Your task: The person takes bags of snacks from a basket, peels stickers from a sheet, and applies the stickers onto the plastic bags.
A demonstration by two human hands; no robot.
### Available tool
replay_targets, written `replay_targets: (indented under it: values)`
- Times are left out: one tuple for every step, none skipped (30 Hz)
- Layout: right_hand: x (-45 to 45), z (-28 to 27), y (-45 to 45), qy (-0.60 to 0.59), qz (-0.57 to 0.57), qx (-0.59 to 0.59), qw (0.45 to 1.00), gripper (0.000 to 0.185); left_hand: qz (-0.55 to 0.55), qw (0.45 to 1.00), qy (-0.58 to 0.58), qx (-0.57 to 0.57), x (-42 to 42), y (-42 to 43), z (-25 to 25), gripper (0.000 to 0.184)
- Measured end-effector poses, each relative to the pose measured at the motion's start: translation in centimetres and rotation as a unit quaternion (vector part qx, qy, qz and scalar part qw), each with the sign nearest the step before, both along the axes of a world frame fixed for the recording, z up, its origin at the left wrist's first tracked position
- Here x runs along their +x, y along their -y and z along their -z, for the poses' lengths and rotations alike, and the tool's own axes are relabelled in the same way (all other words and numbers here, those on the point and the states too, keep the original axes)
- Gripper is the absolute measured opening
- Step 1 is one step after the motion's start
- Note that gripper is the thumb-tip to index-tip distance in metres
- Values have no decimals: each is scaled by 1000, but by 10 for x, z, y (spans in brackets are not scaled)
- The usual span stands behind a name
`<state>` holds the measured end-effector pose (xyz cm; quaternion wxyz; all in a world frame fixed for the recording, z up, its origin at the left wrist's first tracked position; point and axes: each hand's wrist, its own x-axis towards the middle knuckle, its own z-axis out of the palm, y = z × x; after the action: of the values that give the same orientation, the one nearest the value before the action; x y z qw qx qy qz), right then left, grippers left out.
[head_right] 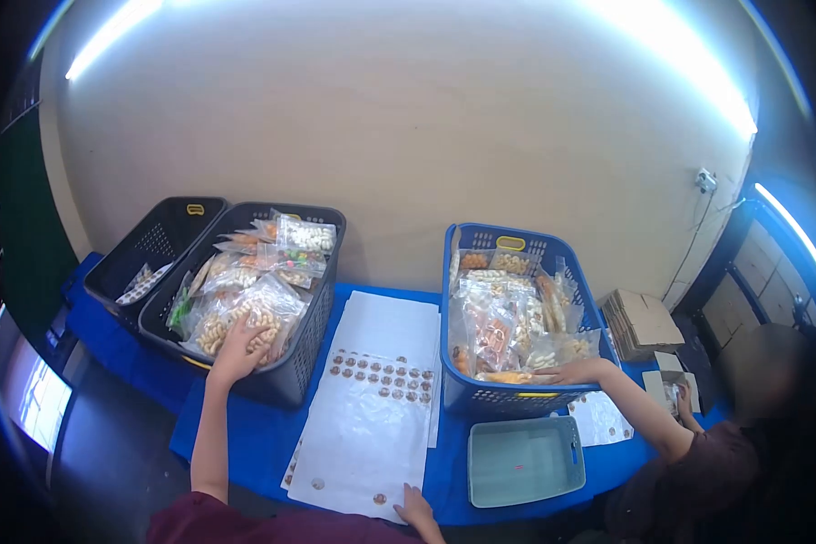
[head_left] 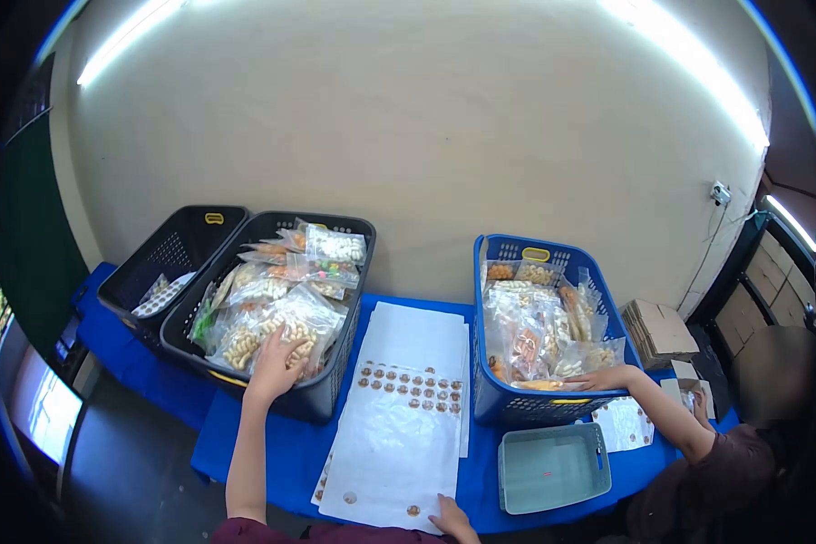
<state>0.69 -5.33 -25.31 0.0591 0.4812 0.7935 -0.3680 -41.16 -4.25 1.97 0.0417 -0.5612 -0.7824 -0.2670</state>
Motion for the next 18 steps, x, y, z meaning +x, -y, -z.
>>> replay_targets:
  values:
    - [-6,1,9,25,-1,12,1000,74,20,999,-21,22,-1,-5,1,48]
    - [-11,2,20,51,-2,22,998,75,34,999,-23,14,-1,-11,-2,49]
    - [-17,5,30,78,-3,31,997,76,48,999,-24,5,0,-19,-7,51]
    - [-21,12,35,89,4,56,994,76,61,998,-25,-5,0,-27,-11,52]
    - [-25,20,39,102,8,80,991,76,60,997,-26,-37,-2,-35,-12,54]
    - [-27,24,44,116,11,104,988,77,57,996,-27,-69,-6,-45,-9,55]
    - [-32,18,47,125,18,98,987,77,53,993,-27,-101,-12,-56,-5,58]
    - [-36,10,46,135,25,94,986,77,37,986,-76,-145,-28,-67,5,61]
    - [-39,5,45,146,31,90,985,77,21,974,-124,-187,-53,-78,19,64]
    - [-40,4,46,149,35,86,984,77,5,959,-170,-228,-74,-82,26,68]
    - [-41,3,46,152,41,84,984,77,-35,955,-142,-260,-89,-79,22,72]
    - [-43,3,44,153,47,82,984,77,-75,947,-115,-290,-103,-75,14,76]
    - [-44,3,44,154,53,81,983,78,-84,944,-96,-304,-115,-68,5,80]
    - [-44,-1,44,156,58,84,983,79,-95,939,-78,-320,-120,-61,-4,83]
    - [-46,-6,45,157,61,86,982,79,-124,934,-81,-326,-119,-58,-10,84]
    - [-47,-8,47,158,62,87,982,79,-154,926,-83,-334,-118,-55,-15,84]
    - [-47,-7,47,150,67,89,982,78,-186,917,-86,-343,-117,-51,-17,84]
    - [-49,-3,47,150,72,93,982,77,-186,916,-102,-339,-117,-52,-14,84]
